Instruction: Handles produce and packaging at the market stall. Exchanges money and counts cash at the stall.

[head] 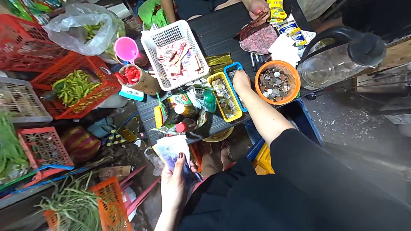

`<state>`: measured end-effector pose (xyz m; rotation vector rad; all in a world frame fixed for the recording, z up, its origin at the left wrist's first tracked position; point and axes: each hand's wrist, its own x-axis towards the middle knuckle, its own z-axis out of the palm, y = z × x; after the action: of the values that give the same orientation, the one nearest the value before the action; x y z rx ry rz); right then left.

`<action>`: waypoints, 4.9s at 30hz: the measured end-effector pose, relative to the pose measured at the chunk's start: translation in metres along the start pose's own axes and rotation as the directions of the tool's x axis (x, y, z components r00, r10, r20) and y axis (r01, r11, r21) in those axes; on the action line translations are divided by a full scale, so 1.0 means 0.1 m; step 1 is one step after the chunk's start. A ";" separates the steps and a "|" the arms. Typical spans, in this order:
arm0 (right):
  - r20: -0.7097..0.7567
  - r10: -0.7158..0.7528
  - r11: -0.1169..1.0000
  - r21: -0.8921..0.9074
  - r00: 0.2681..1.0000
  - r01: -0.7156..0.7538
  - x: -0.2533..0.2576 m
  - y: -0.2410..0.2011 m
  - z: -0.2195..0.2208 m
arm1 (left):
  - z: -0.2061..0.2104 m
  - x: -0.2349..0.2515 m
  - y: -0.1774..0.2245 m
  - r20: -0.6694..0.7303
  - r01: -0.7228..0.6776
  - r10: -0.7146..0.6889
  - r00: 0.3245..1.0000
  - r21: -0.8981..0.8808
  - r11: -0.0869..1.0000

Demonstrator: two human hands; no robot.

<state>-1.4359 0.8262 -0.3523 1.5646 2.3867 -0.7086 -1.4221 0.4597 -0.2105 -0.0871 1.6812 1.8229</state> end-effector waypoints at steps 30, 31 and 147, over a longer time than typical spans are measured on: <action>0.188 -0.227 -0.133 0.966 0.955 -0.222 -0.94 0.45 -0.75 | 0.01 -0.05 0.00 0.069 -0.007 0.006 0.998 0.022 1.000; 0.186 -0.236 -0.143 0.964 0.954 -0.224 -0.90 0.47 -0.80 | 0.02 -0.06 0.00 0.070 -0.013 0.011 0.997 0.028 1.000; 0.740 -0.424 0.892 0.442 -0.523 -0.097 -8.43 -1.90 2.80 | -4.28 -5.77 -2.21 -0.998 -0.279 0.002 -0.059 0.018 0.960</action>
<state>-1.2795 -0.0541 -0.1908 -0.1985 0.7971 -1.6239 -1.0172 -0.1733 -0.2118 -1.9471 2.4157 2.1689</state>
